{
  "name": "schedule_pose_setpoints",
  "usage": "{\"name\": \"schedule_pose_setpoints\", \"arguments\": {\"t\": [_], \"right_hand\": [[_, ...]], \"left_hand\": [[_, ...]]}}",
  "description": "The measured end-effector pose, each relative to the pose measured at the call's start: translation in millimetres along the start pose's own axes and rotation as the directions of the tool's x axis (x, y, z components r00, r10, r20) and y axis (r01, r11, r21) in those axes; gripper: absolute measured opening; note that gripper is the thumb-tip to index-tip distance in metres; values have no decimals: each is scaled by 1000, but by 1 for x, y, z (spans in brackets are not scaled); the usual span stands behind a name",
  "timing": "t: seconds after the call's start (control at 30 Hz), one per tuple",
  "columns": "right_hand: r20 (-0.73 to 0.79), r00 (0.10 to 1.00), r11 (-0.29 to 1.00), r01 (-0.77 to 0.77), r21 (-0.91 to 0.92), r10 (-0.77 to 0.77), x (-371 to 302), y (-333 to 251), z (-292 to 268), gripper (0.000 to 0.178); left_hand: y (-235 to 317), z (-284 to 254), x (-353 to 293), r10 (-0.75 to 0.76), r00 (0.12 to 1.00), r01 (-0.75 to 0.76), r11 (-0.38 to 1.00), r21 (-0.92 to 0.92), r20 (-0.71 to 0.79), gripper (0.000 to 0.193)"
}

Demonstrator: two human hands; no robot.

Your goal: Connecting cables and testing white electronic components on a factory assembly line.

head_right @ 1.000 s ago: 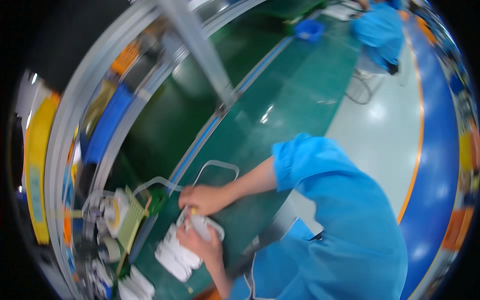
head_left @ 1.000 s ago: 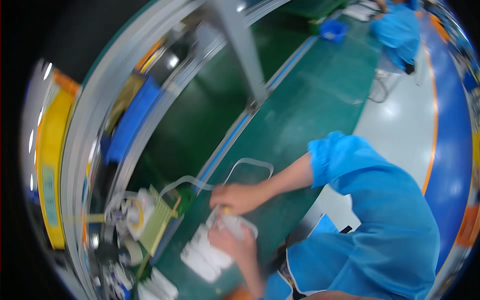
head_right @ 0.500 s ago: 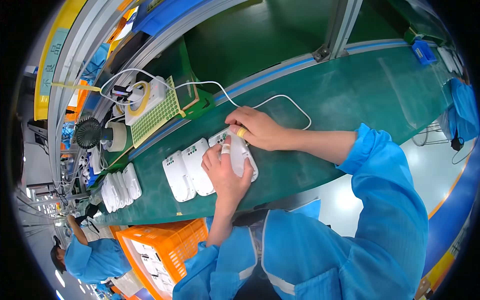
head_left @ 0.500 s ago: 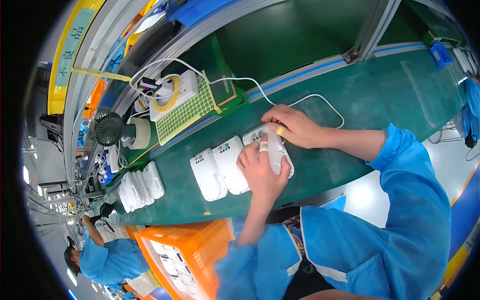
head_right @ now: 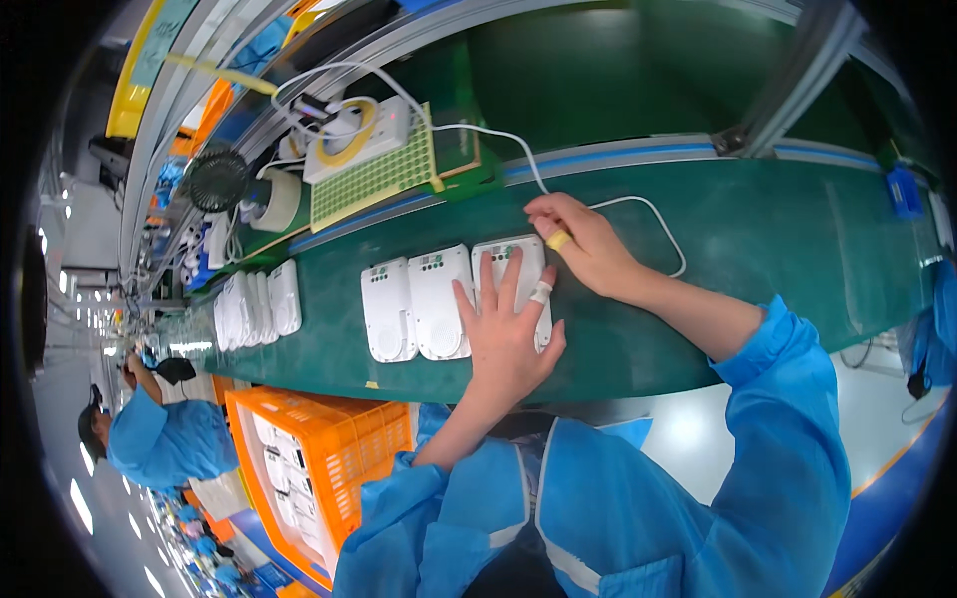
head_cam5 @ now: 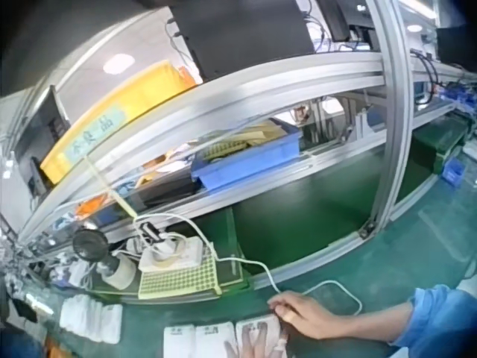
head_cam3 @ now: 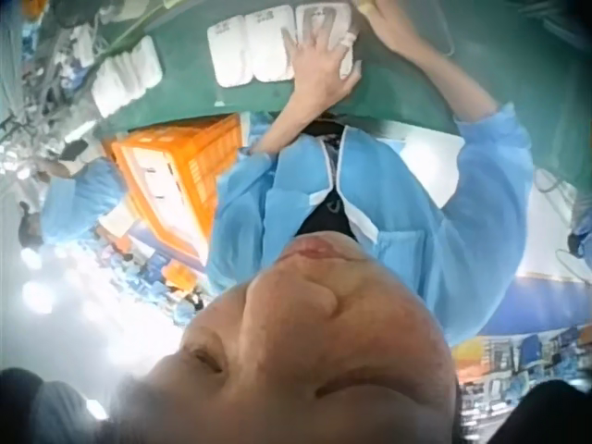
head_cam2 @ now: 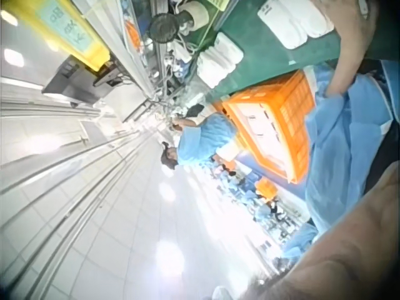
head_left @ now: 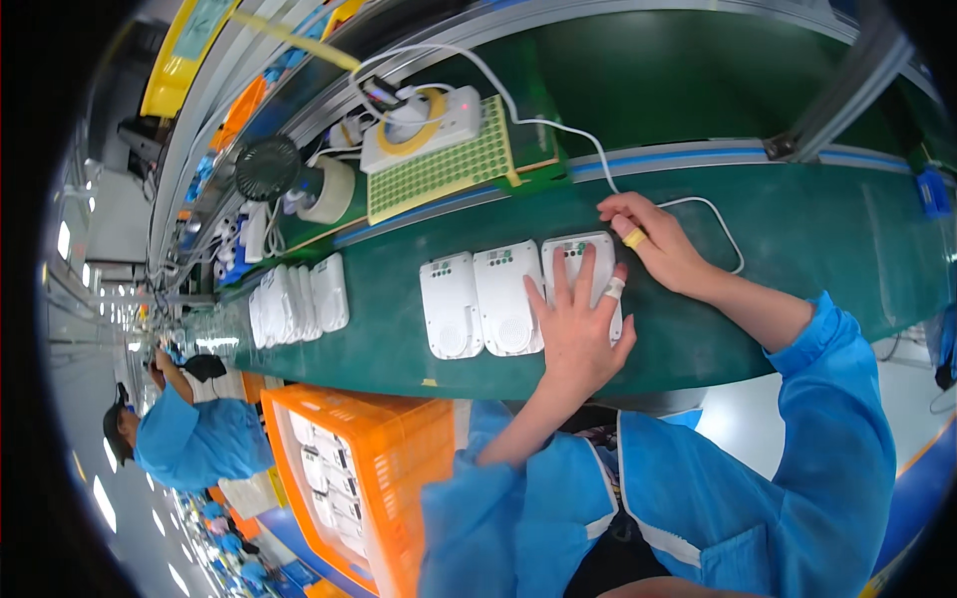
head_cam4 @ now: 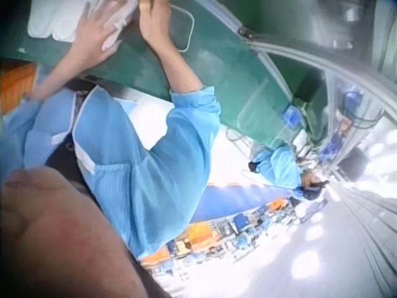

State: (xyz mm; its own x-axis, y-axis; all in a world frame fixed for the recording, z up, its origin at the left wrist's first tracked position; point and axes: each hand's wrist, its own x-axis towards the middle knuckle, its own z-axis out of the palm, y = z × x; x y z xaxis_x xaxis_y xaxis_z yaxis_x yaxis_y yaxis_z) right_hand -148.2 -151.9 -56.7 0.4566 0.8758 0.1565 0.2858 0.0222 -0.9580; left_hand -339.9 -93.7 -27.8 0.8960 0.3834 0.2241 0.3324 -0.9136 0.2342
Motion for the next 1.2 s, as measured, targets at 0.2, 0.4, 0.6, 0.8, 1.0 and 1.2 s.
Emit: {"name": "schedule_pose_setpoints", "arguments": {"t": [0.2, 0.4, 0.6, 0.8, 1.0, 1.2], "right_hand": [[-7, 998, 997, 60, -39, -60, -2, -1, 1, 26], [41, 997, 996, 65, -61, -63, -3, -2, -1, 25], [71, 995, 993, 76, -88, -70, -1, -9, 2, 25], [76, 994, 987, 84, -135, -75, -2, -8, 1, 26], [83, 994, 983, 84, -163, -71, -1, -9, 2, 27], [73, 994, 982, 87, -169, -76, -3, -8, 1, 27]], "left_hand": [[-45, -24, -17, -32, 997, 31, 999, 7, 69, 63], [-96, -47, -44, -134, 991, 132, 990, 58, 26, 65], [-128, -43, -74, -325, 919, 330, 944, -15, -222, 81], [-104, -35, -73, -308, 940, 320, 945, 66, -150, 84], [-110, -45, -73, -312, 906, 294, 950, -105, -286, 72], [-166, -82, -69, -345, 783, 403, 915, 0, -517, 68]]}}
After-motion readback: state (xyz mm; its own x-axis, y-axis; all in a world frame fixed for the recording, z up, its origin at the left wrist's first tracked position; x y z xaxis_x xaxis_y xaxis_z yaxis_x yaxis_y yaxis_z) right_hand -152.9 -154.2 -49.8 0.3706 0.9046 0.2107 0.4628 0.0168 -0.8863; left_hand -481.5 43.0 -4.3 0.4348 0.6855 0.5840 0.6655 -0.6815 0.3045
